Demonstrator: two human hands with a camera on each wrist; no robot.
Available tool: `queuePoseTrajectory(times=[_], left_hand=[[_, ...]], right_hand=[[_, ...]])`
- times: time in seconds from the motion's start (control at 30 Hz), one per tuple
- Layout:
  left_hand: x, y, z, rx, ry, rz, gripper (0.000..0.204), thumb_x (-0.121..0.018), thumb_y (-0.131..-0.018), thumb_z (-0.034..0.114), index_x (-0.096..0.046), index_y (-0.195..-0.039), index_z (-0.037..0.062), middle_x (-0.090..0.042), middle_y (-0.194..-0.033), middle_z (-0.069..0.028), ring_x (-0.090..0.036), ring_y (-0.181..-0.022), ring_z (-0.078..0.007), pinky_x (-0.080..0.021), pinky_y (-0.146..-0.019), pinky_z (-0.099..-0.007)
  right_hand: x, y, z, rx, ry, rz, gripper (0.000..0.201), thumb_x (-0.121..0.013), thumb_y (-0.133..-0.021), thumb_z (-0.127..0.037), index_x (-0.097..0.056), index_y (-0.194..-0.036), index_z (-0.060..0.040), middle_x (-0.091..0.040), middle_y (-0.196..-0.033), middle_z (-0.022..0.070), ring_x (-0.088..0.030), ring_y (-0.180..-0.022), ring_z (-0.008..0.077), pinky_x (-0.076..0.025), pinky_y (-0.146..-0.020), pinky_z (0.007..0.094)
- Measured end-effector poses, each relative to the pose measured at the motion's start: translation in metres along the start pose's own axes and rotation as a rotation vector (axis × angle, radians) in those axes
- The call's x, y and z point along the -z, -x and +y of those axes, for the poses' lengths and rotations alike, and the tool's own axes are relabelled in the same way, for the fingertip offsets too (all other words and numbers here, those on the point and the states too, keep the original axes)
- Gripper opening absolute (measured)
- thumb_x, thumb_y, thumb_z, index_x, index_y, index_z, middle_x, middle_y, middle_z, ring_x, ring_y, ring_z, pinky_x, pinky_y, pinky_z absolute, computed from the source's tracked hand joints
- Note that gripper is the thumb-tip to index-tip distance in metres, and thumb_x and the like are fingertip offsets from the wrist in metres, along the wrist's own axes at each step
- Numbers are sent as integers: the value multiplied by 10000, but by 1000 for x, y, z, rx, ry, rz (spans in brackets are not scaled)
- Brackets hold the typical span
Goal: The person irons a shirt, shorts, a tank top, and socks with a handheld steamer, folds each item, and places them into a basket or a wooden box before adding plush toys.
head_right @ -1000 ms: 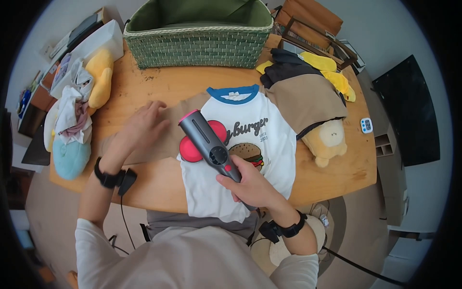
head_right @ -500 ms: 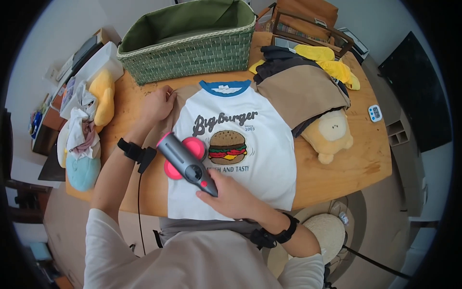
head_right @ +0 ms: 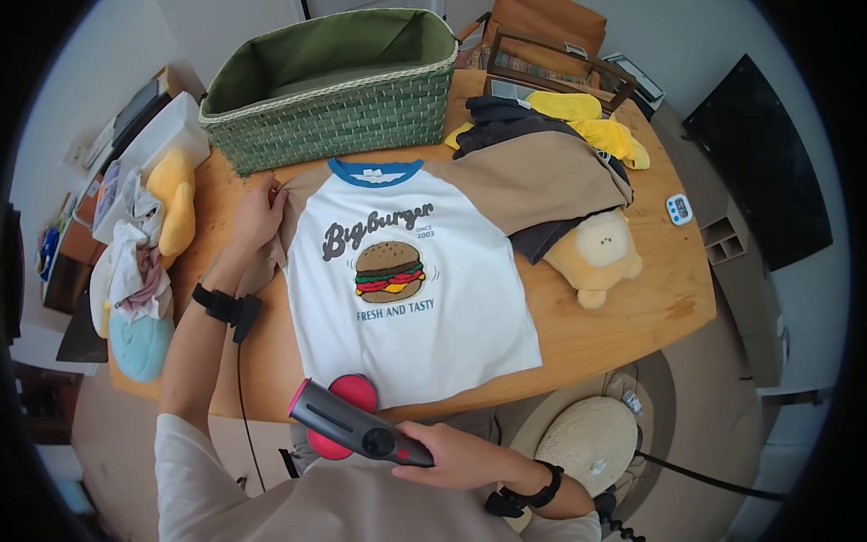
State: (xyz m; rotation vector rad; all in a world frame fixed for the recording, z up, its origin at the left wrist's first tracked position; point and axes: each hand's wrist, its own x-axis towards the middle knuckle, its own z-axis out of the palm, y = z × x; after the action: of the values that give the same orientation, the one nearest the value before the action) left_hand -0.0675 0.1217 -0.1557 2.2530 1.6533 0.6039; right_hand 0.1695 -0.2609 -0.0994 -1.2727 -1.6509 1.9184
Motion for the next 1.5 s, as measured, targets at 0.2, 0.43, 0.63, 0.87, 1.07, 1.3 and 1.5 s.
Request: queuePoseTrajectory(times=[0.2,0.43,0.63,0.87,1.07,1.3,1.5], left_hand=[[28,53,6,-328,-9,124,334,-674,-925,214,-489,-1139,37,-636,-826,-149,-638,-778,-364,-503,-709,-443],[58,139,47,-189,-141,-304,288,-724,-883,282,-564,-975,61,-665,-697,-98,-667,-670,-315,-519,-657,-432],[68,171,44,-145,-131,-367,294,-715,-890,338,-616,-808,73,-668,-644,-69,-673,-605,-294,-530,-598,-420],[58,181,44,-213,-174,-366,199,-701,-832,236,-641,-743,68,-666,-642,-115,-663,-601,-318,-536,-600,-432],[92,186,23,-99,-104,-459,200,-701,-759,206,-636,-654,49,-637,-593,-120,-654,-584,-330,-534,-605,-444],[107,199,-7,22,-135,-396,174,-706,-728,194,-650,-659,44,-640,-595,-124,-658,-587,-327,-537,-603,-407],[104,202,-8,56,-102,-384,159,-692,-716,166,-637,-668,25,-637,-601,-125,-655,-581,-313,-535,-603,-388]], right_hand=[[17,41,10,113,-595,322,553,-775,-856,-89,-493,-1324,-9,-618,-911,36,-592,-662,114,-497,-606,270],[42,52,40,503,-945,741,628,-686,-897,-202,-371,-1396,14,-493,-784,103,-529,-478,199,-451,-442,309],[41,68,84,637,-1200,594,605,-619,-914,-235,-338,-1409,-29,-454,-769,90,-486,-447,194,-418,-400,322],[35,70,110,650,-1261,571,517,-574,-935,-161,-369,-1396,-52,-438,-754,60,-457,-438,158,-412,-392,306],[48,83,103,571,-1335,729,355,-569,-955,-182,-449,-1253,-31,-450,-801,68,-463,-457,140,-406,-385,289],[60,100,121,366,-860,1147,292,-581,-989,-240,-479,-1152,-20,-613,-946,126,-597,-600,164,-509,-469,280],[58,92,104,200,-634,1414,190,-552,-1050,-226,-531,-1119,-49,-662,-879,89,-635,-657,143,-525,-523,260]])
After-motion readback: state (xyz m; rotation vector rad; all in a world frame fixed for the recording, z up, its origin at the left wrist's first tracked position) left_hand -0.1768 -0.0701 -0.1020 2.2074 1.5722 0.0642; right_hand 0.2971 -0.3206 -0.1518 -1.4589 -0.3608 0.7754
